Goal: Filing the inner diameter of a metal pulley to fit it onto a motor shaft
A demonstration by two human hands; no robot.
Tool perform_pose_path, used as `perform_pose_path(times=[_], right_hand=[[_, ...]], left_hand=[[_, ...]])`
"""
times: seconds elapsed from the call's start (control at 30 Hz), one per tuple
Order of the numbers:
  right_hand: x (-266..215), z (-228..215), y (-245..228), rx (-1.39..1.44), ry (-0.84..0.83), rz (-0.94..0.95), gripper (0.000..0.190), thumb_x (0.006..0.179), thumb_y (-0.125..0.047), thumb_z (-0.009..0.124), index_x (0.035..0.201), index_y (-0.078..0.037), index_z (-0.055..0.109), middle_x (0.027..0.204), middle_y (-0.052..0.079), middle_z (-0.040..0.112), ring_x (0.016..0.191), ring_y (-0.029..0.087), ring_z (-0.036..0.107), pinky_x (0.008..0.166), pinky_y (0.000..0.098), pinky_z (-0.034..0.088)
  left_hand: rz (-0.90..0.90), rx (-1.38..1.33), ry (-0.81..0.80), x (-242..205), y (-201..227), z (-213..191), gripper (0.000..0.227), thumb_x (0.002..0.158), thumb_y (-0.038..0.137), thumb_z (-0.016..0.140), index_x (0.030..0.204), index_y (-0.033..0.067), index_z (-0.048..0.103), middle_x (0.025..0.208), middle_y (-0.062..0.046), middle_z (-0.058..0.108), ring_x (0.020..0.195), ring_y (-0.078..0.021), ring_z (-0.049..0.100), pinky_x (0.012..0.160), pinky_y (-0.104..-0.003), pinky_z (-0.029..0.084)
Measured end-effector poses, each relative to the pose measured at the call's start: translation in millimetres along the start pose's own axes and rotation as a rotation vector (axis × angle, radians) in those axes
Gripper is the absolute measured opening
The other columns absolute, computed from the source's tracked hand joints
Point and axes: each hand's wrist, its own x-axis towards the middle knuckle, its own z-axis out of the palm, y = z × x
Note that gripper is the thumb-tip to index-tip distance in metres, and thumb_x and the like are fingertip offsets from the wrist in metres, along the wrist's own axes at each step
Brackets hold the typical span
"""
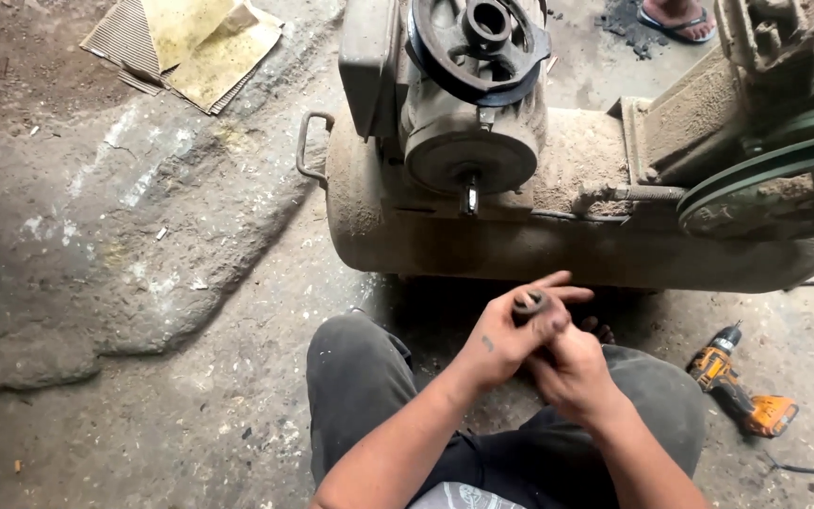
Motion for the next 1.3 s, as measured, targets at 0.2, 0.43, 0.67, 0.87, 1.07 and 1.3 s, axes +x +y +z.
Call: perform_pose_path(times=[0.2,0.43,0.67,0.87,1.07,1.3], right_hand=[[8.3,19.6,-3.4,-0.567,0.246,-0.218,0.044,0.1,-0.021,0.05,0.137,0.002,0.057,0.137,0.022,0.064,0.123,0.035,0.067,0.092,0.0389,0.058],[2.5,14.0,9.0,1.163,-0.141,0.475,0.015,0.092,-0.005,0.065,0.104,-0.002,0.057,0.056,0.006,0.033,0.039,0.013,0.028,0.034,0.0274,0.023],[13.6,18.4,14.0,-0.198,0.106,0.068,0.04,0.085,-0.007,0.056,0.122,-0.003,0.069,0.123,0.016,0.075,0.111,0.03,0.074,0.093,0.0364,0.056],[7.4,12.2,4.4,0.751,0.092,0.433,0.014,0.085,-0.008,0.067,0.08,-0.002,0.055,0.052,0.008,0.042,0.035,0.016,0.036,0.033,0.0291,0.028],[9.3,17.8,18.6,-0.112,0.172,0.079,0.008,0.08,-0.005,0.057,0.083,-0.007,0.065,0.08,0.008,0.072,0.069,0.021,0.066,0.066,0.0357,0.053],[12.8,6.5,15.5,0.914,0.034,0.474,0.015,0.086,-0.005,0.064,0.086,-0.006,0.049,0.052,0.009,0.038,0.038,0.015,0.031,0.033,0.0279,0.026]], left_hand=[[-0.205,0.207,0.335,7.6,-15.1,-8.0,0.072,0.087,0.036,0.069,0.145,-0.0021,0.051,0.136,-0.012,0.068,0.127,-0.0184,0.063,0.107,-0.029,0.05],[0.009,-0.056,-0.182,5.9,-3.5,-14.7,0.044,0.101,0.053,0.06,0.111,0.0114,0.068,0.144,-0.027,0.058,0.162,-0.0368,0.027,0.129,-0.055,0.024],[-0.214,0.191,0.22,14.3,-43.2,-25.7,0.035,0.093,0.033,0.065,0.107,0.0019,0.074,0.138,-0.016,0.069,0.153,-0.0209,0.042,0.121,-0.038,0.038],[-0.004,0.033,-0.154,18.3,-10.3,-16.6,0.046,0.1,0.048,0.061,0.12,0.0074,0.07,0.146,-0.025,0.058,0.16,-0.0341,0.027,0.128,-0.053,0.021],[-0.112,0.146,0.108,19.9,-50.7,-30.1,0.028,0.095,0.026,0.066,0.112,0.0062,0.075,0.139,-0.022,0.067,0.153,-0.0262,0.039,0.123,-0.042,0.033],[-0.047,-0.174,-0.223,28.9,-41.6,-22.9,0.049,0.098,0.037,0.065,0.127,-0.0022,0.066,0.147,-0.03,0.054,0.155,-0.0348,0.032,0.127,-0.05,0.023]])
